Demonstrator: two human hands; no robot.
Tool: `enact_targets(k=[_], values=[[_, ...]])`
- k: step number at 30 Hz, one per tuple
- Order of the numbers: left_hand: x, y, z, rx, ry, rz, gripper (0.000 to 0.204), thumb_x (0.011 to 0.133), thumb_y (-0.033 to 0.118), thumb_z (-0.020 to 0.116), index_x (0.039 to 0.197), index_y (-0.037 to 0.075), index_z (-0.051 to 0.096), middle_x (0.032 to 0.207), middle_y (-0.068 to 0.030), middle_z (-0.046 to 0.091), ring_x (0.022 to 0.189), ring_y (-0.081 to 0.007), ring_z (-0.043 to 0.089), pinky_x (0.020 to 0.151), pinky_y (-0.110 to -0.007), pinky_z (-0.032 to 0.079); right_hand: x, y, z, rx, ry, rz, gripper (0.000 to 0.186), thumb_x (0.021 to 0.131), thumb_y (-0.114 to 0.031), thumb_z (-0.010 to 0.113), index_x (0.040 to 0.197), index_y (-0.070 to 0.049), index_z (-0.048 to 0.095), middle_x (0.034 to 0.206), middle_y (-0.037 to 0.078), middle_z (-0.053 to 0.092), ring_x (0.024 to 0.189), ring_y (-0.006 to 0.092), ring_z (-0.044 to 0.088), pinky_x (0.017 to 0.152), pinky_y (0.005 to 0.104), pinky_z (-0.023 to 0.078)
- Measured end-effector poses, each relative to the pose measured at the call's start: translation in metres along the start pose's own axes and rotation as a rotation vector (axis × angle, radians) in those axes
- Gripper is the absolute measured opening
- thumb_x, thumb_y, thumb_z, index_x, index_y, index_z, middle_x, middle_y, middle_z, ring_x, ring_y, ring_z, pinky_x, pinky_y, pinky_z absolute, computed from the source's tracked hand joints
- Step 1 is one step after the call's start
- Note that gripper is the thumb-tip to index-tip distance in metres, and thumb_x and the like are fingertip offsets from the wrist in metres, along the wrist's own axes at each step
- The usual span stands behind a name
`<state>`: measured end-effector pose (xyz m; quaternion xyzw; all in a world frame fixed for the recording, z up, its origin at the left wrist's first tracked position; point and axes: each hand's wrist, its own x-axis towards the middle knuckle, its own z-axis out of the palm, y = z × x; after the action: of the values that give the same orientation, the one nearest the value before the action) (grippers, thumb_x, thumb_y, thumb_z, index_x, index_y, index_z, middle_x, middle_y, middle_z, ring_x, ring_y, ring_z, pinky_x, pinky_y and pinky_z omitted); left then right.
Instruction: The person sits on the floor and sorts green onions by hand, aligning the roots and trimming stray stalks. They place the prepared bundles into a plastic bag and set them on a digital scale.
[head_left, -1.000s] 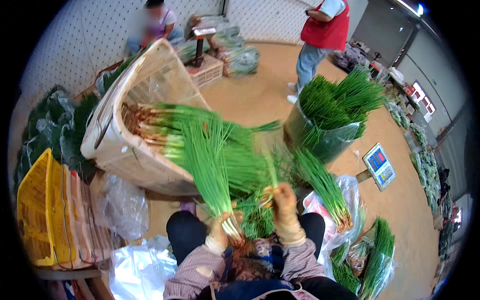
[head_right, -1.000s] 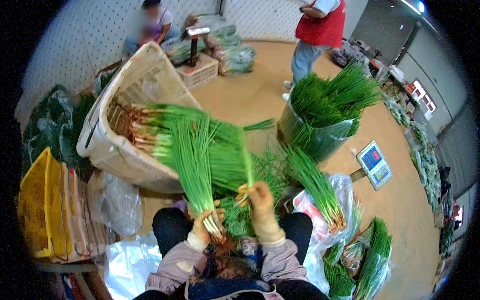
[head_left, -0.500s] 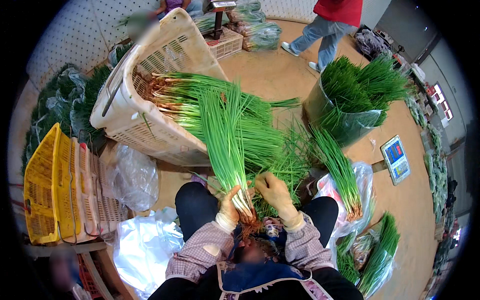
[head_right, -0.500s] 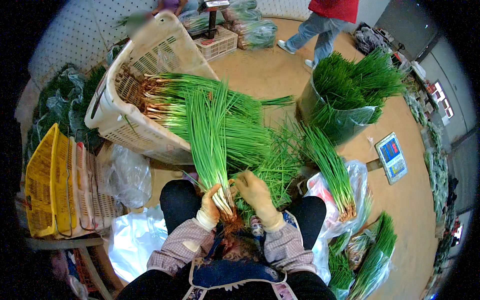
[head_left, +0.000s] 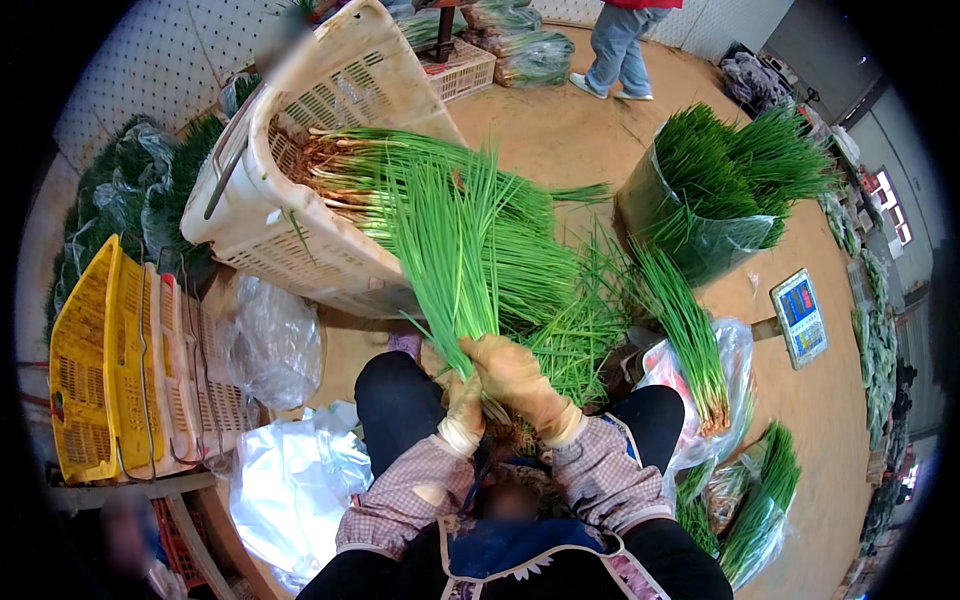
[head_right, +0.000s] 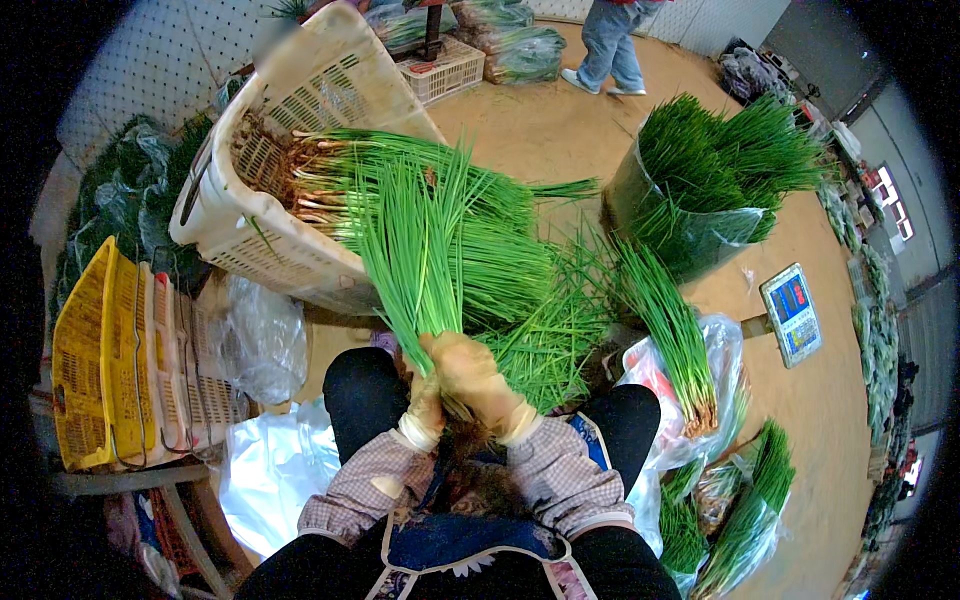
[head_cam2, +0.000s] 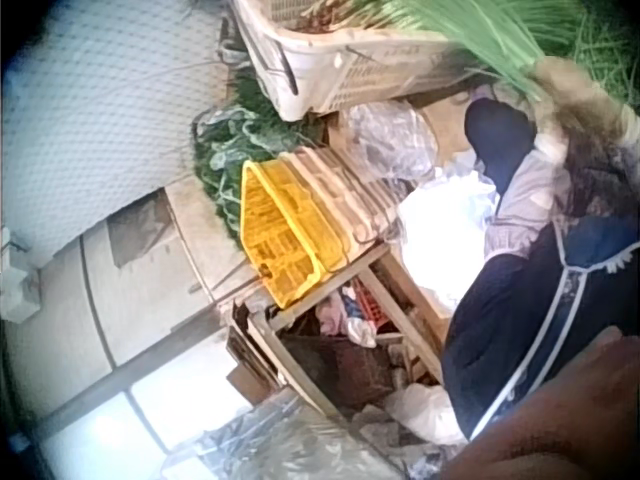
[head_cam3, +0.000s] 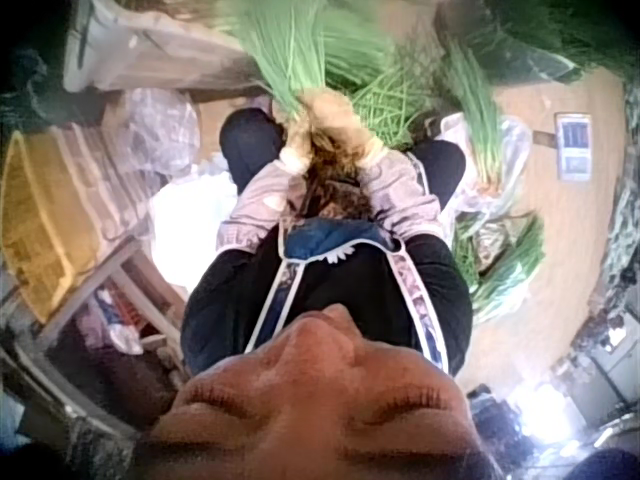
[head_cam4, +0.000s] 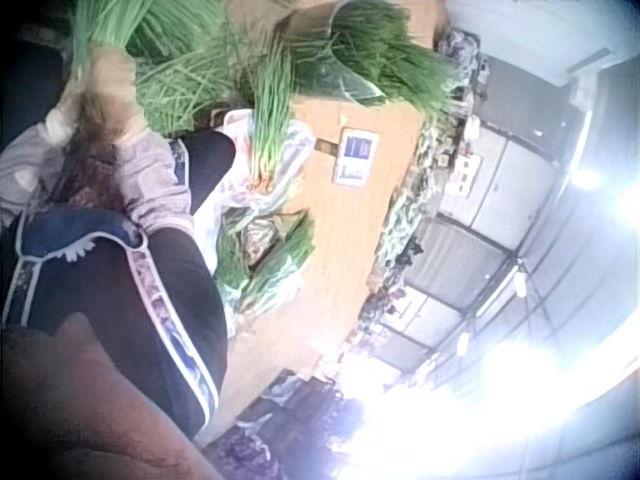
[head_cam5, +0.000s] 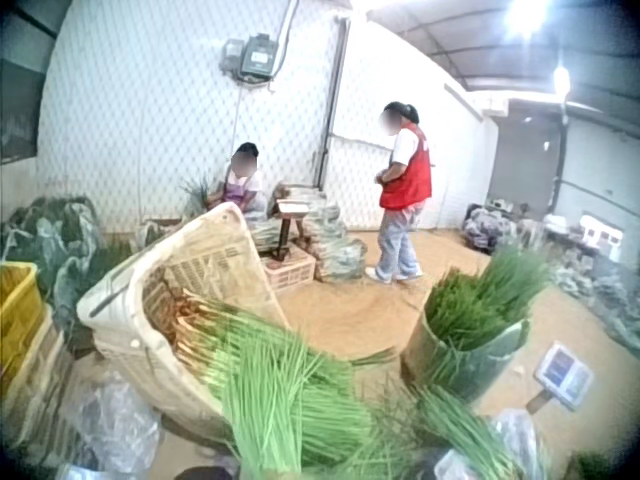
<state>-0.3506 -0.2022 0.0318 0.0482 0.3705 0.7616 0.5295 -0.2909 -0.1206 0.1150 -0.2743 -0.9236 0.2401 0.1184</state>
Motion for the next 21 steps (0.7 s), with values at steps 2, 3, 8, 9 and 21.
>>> enact_targets(k=[2,3,8,9,21], values=[[0.000,0.001,0.002,0.010,-0.007,0.015,0.040,0.091,0.028,0.053,0.122,0.003,0.051,0.115,-0.0095,0.059,0.105,-0.0235,0.058,0.090,-0.037,0.049,0.009,0.007,0.002,0.150,0.032,0.103,0.023,0.086,-0.019,0.056,0.103,-0.005,0.063,0.088,0.017,0.064,0.082,0.0347,0.062,0.070,0.0401,0.050],[0.001,0.000,0.002,0.004,-0.012,0.018,0.040,0.091,0.028,0.053,0.122,0.003,0.051,0.115,-0.0094,0.059,0.104,-0.0234,0.058,0.090,-0.037,0.049,0.014,0.010,0.002,0.237,0.049,0.195,0.023,0.087,-0.020,0.056,0.102,-0.004,0.064,0.087,0.017,0.064,0.082,0.0348,0.062,0.071,0.0396,0.050],[0.003,-0.007,-0.005,-0.044,0.018,-0.038,0.035,0.092,0.028,0.051,0.114,0.001,0.056,0.106,-0.0087,0.061,0.091,-0.0207,0.062,0.084,-0.034,0.050,0.059,-0.001,-0.015,0.192,-0.061,0.502,0.036,0.086,-0.037,0.056,0.094,-0.004,0.064,0.089,0.021,0.065,0.087,0.0384,0.062,0.078,0.0452,0.048],[0.002,-0.005,-0.003,0.004,0.035,-0.028,0.034,0.092,0.028,0.050,0.113,0.001,0.057,0.105,-0.0087,0.062,0.091,-0.0206,0.062,0.083,-0.034,0.050,0.068,-0.002,-0.014,0.159,-0.052,0.514,0.039,0.084,-0.041,0.057,0.090,-0.004,0.064,0.089,0.021,0.065,0.088,0.0382,0.062,0.078,0.0458,0.048],[0.002,0.002,0.007,-0.235,0.009,-0.088,0.037,0.089,0.025,0.056,0.117,0.001,0.050,0.094,-0.0110,0.061,0.085,-0.0257,0.064,0.076,-0.039,0.055,0.043,0.021,0.000,0.788,0.198,0.540,0.019,0.090,-0.019,0.060,0.083,-0.001,0.059,0.065,0.003,0.060,0.053,0.0083,0.057,0.047,0.0237,0.043]])
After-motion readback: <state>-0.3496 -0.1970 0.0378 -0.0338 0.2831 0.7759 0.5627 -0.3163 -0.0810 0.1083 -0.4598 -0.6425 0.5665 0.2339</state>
